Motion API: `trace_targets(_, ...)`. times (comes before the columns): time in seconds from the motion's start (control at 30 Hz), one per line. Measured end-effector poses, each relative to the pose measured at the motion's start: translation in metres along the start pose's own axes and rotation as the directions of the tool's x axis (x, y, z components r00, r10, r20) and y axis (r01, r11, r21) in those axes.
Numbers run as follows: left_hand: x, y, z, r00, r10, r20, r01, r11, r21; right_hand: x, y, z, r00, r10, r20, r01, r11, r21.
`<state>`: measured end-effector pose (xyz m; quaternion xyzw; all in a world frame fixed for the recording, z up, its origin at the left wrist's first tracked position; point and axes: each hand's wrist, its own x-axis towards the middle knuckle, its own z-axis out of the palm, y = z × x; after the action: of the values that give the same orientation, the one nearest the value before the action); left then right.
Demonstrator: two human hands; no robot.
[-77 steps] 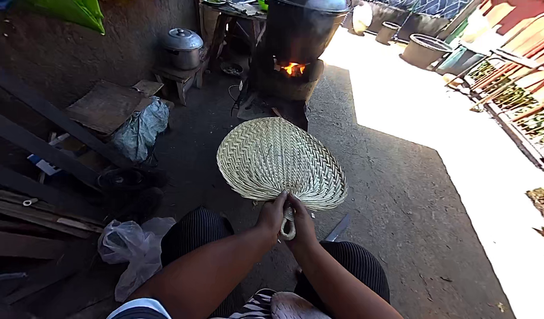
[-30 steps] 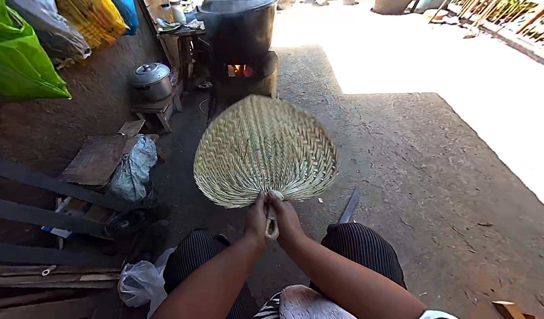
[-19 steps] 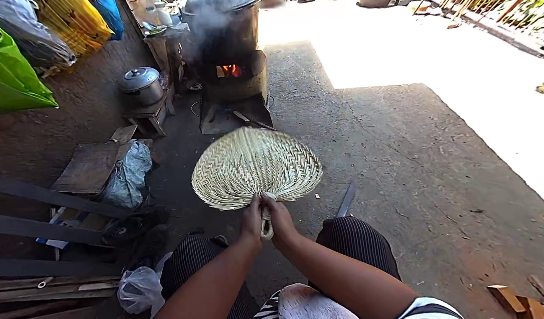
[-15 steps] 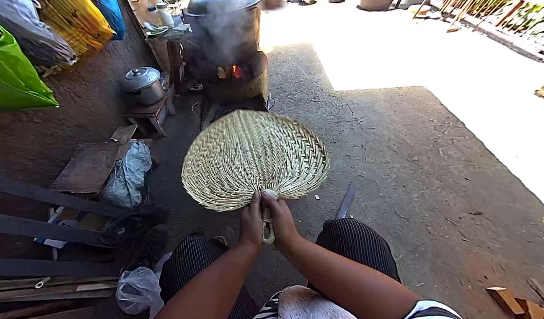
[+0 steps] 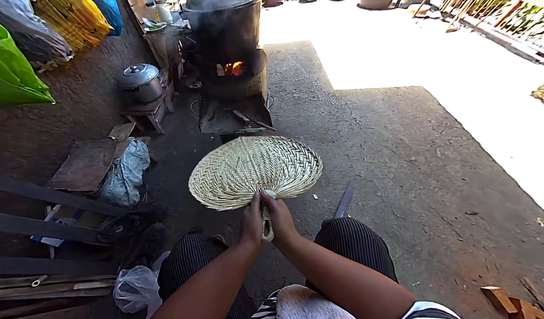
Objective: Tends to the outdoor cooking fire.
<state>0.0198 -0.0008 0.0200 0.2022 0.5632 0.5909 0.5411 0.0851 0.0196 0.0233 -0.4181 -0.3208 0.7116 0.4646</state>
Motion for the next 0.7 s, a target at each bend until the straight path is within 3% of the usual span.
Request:
trace_targets(0.1, -0.0015, 0.0033, 0.0006, 0.997, 0.07, 0.034, -0.068, 0.996, -0.053, 0.0008, -0.0016, 0.0, 0.996, -0.071, 0.048, 0.071, 0.997, -0.002)
trace_targets(0.23, 0.0025, 0.0029, -0.0001, 0.992, -0.122, -0.035, 0.122, 0.993, -0.007, 0.0058, 0.0046, 0.0019, 0.996, 0.072, -0.061, -0.072, 0.997, 0.011)
trace_targets(0.33, -0.0012, 0.0024, -0.0004, 0.998, 0.059, -0.004, -0.059, 0.998, -0.008, 0.0006, 0.0012, 0.0009, 0.996, -0.077, 0.035, 0.077, 0.997, -0.009)
trace_targets(0.4, -0.002, 0.0048, -0.0018, 0.995, 0.101, 0.022, -0.101, 0.995, -0.009, 0.0006, 0.0007, 0.0006, 0.993, -0.103, 0.063, 0.103, 0.995, 0.004)
trace_targets(0.53, 0.003, 0.0022, -0.004, 0.995, -0.101, -0.017, 0.101, 0.994, 0.031, 0.0054, 0.0067, 0.0008, 0.998, 0.059, -0.017, -0.059, 0.998, 0.033)
trace_targets(0.67, -0.0011, 0.0022, -0.0018, 0.993, 0.118, -0.013, -0.117, 0.991, 0.061, 0.0015, 0.0028, -0.001, 0.991, -0.107, 0.077, 0.108, 0.994, -0.001)
trace_targets(0.7, -0.0013, 0.003, -0.0016, 0.993, 0.119, -0.006, -0.119, 0.992, 0.05, 0.0025, 0.0028, -0.0014, 0.992, -0.101, 0.073, 0.102, 0.995, -0.006)
